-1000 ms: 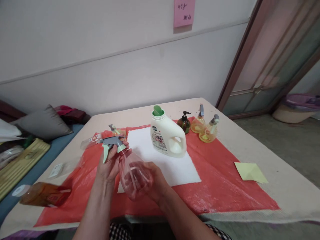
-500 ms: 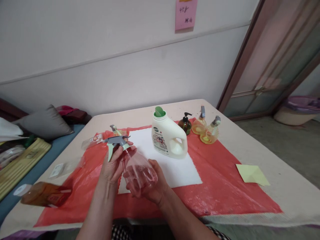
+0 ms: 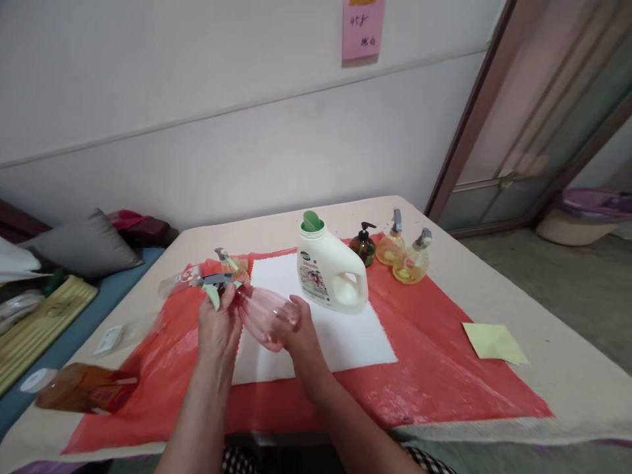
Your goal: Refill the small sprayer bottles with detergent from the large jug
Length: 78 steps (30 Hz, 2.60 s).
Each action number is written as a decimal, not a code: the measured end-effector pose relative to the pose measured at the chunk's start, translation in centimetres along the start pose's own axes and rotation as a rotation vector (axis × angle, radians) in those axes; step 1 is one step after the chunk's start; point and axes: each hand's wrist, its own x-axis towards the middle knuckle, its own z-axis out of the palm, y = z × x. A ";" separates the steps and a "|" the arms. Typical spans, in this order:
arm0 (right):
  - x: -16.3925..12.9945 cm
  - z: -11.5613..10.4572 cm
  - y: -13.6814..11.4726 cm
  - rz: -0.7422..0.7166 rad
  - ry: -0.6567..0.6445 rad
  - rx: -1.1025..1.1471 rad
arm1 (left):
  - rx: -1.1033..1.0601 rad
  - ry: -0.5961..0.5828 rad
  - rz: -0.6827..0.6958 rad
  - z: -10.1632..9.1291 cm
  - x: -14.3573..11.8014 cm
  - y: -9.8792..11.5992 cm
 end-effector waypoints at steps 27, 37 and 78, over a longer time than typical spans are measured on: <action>0.1 -0.8 -0.5 0.285 -0.195 -0.195 | -0.005 -0.160 -0.005 -0.3 0.0 2.0; -0.1 -0.5 -0.3 -0.067 -0.045 -0.322 | -0.024 -0.076 0.015 -0.6 0.2 1.4; 0.3 -1.4 -1.4 -0.228 -0.150 -1.082 | 0.305 -0.181 -0.045 0.0 -1.5 0.0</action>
